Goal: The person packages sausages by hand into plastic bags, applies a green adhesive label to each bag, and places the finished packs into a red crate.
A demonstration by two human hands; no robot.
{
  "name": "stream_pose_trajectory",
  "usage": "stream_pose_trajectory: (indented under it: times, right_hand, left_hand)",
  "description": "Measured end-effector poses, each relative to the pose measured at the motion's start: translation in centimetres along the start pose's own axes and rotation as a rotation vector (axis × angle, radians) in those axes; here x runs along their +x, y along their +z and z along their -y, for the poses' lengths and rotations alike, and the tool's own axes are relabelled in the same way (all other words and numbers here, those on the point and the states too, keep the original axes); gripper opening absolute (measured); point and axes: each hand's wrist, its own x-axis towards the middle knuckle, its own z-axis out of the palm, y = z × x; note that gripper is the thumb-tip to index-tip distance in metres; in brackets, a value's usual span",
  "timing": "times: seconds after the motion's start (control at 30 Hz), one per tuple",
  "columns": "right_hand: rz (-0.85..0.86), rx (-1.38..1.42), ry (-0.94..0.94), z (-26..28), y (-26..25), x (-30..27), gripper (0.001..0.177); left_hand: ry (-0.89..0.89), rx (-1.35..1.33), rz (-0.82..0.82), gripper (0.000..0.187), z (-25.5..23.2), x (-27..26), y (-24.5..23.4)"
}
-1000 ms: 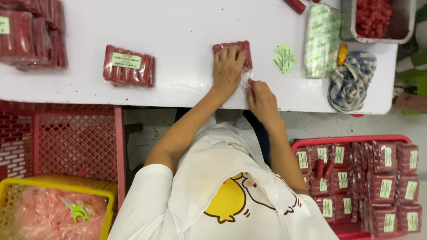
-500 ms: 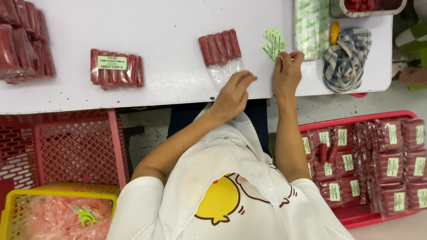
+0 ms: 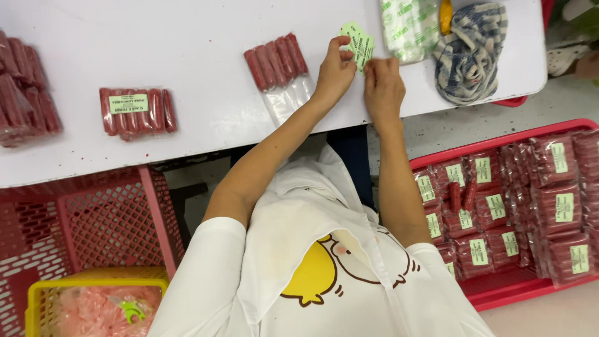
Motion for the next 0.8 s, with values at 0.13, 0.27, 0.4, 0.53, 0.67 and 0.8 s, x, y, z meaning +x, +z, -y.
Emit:
stream_pose_trajectory:
  times: [0.13,0.27,0.4,0.53,0.67,0.8]
  right_hand:
    - [0.11,-0.147,0.065,-0.1,0.5,0.9,0.035]
    - [-0.023,-0.104,0.027,-0.6,2.0,0.2,0.02]
    - [-0.21,0.051,-0.162,-0.4,1.6,-0.9,0.029]
    - [-0.139,0.199,-0.216,3.2,-0.4,-3.1,0.033]
    - [-0.105,0.929,0.469,5.3,-0.9,-4.2,0.026]
    - [-0.058,1.112,0.558,4.9,1.2,-6.3,0.005]
  left_hand:
    - [0.067,0.028,0.017,0.043,0.5,-0.2,-0.1]
    - [0.006,-0.079,0.034,0.04,0.2,-0.5,-0.6]
    - [0.088,-0.106,-0.012,0.036,-0.3,-1.1,-0.9]
    - [0.169,-0.129,-0.069,0.033,-2.6,-3.7,-2.2]
    - [0.445,0.093,0.024,0.043,-2.9,-6.7,-3.9]
    - [0.989,0.505,-0.232,0.035,-0.2,-9.9,-6.0]
